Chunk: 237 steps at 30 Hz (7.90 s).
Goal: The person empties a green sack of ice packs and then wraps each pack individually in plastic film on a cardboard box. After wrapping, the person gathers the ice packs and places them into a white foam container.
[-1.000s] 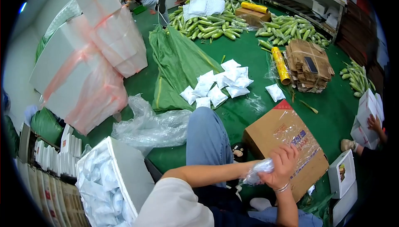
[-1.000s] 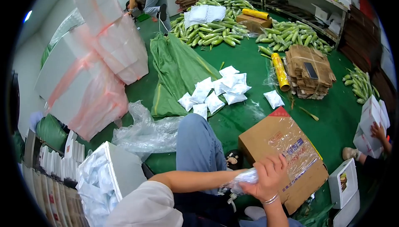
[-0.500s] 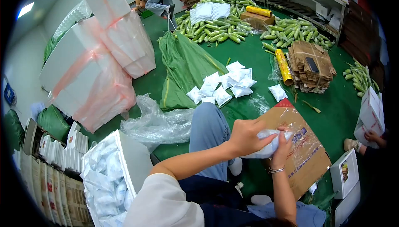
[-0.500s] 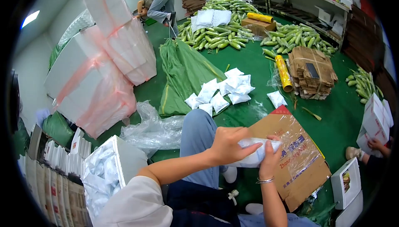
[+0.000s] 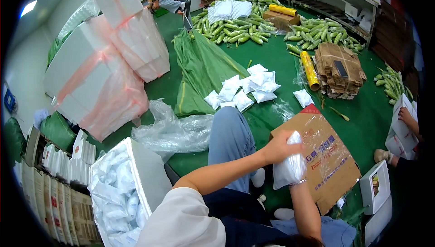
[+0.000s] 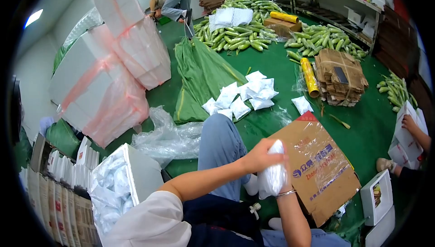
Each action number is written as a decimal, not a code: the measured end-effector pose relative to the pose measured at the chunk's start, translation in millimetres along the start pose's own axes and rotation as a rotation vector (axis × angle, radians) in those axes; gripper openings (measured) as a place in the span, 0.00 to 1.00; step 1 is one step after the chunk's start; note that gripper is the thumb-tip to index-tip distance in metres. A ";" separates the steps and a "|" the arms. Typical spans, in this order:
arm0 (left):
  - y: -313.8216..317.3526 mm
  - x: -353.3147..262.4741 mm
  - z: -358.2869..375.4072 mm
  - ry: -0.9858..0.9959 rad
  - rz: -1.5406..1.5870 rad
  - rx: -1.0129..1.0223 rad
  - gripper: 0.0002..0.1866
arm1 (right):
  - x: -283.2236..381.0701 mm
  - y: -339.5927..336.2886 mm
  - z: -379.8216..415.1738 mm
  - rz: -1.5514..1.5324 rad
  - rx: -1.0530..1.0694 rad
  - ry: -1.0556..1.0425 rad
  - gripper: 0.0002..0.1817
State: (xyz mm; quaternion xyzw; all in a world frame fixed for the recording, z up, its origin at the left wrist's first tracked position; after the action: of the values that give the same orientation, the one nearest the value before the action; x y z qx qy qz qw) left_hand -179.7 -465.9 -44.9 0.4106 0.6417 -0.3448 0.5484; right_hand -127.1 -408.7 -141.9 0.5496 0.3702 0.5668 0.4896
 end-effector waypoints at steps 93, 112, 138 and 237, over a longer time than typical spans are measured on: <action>-183.2 97.4 232.2 -0.437 -0.820 -0.813 0.11 | -5.1 7.8 -57.7 1.261 0.020 -0.087 0.07; -606.5 380.4 105.8 -1.210 -0.914 -1.083 0.37 | 37.9 -121.2 -93.5 1.294 -0.602 0.204 0.04; -602.7 405.4 103.5 -1.103 -1.043 -0.985 0.18 | 41.3 -149.3 -83.9 1.292 -0.630 0.330 0.06; -27.9 37.9 -197.8 0.139 -1.119 0.535 0.17 | 153.8 -105.8 85.3 1.349 -0.936 -0.819 0.53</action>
State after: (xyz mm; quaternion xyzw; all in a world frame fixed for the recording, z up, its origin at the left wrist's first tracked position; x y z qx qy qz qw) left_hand -290.4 -295.6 -50.8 0.1568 0.6851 -0.7012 0.1198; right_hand -14.5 -244.9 -192.7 0.5529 -0.4989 0.5854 0.3207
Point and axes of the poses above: each hand's wrist, its own z-axis away from the middle knuckle, its own y-axis out of the palm, x = y × z, the point moved 4 cm from there along -z, towards the middle knuckle, and after that the axes turned 2 degrees about x, right-handed, at the moved point
